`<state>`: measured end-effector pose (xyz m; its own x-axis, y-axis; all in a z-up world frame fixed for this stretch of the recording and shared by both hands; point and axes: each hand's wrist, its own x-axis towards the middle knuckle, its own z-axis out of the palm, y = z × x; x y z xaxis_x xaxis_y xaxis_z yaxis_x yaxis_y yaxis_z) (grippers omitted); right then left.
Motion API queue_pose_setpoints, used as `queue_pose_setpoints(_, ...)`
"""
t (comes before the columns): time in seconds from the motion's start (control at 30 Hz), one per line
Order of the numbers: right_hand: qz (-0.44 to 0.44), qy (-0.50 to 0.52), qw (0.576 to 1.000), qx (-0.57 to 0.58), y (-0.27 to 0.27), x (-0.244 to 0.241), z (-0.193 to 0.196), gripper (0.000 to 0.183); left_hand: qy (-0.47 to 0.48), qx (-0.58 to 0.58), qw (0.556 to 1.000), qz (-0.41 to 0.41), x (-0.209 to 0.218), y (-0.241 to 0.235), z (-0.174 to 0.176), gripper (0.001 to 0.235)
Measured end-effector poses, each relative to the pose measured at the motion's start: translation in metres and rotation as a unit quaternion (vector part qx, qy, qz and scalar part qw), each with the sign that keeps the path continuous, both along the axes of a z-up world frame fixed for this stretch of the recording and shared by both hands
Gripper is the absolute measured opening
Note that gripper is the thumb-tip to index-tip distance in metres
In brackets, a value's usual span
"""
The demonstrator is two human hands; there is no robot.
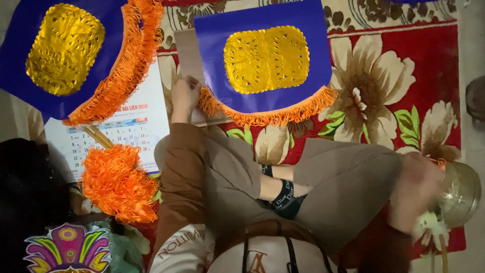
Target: Attaching orange decorative fringe to the edges of blue and gold panels using a hot glue gun.
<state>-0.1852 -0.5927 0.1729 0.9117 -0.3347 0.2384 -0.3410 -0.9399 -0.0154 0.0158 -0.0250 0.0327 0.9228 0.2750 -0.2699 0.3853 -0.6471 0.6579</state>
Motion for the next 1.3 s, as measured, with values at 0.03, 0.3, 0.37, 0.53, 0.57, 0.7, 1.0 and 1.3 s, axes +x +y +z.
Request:
queue_pose_setpoints(0.03, 0.035, 0.043, 0.997, 0.044, 0.052, 0.028, 0.01, 0.026, -0.003, 0.003, 1.0, 0.006, 0.001, 0.0, 0.0, 0.014)
queue_pose_setpoints(0.3, 0.44, 0.151, 0.766, 0.442, 0.338, 0.13, -0.147, 0.038, 0.091, -0.006, 0.993, -0.075, 0.002, 0.018, -0.062, 0.021)
queue_pose_setpoints(0.37, 0.494, 0.132, 0.799, 0.317, 0.355, 0.143, -0.174, 0.045, 0.086, -0.019, 0.991, -0.105, 0.001, 0.009, -0.042, 0.022)
queue_pose_setpoints(0.53, 0.185, 0.324, 0.82, 0.433, 0.377, 0.15, -0.154, 0.044, 0.073, -0.078, 0.974, -0.198, -0.002, -0.001, -0.045, 0.033)
queue_pose_setpoints(0.57, 0.184, 0.329, 0.819, 0.432, 0.383, 0.152, -0.134, 0.044, 0.076, -0.08, 0.974, -0.196, -0.003, 0.0, -0.041, 0.033)
queue_pose_setpoints(0.7, 0.161, 0.334, 0.819, 0.439, 0.396, 0.155, -0.103, 0.047, 0.101, -0.09, 0.969, -0.204, -0.005, 0.0, -0.021, 0.036)
queue_pose_setpoints(1.0, 0.457, 0.174, 0.859, 0.152, 0.381, 0.154, -0.166, 0.032, 0.075, -0.045, 0.979, -0.183, 0.002, 0.0, -0.036, 0.045)
queue_pose_setpoints(1.3, 0.353, 0.149, 0.827, 0.411, 0.382, 0.186, -0.207, 0.026, -0.002, -0.135, 0.989, 0.058, 0.013, 0.008, -0.018, 0.043)
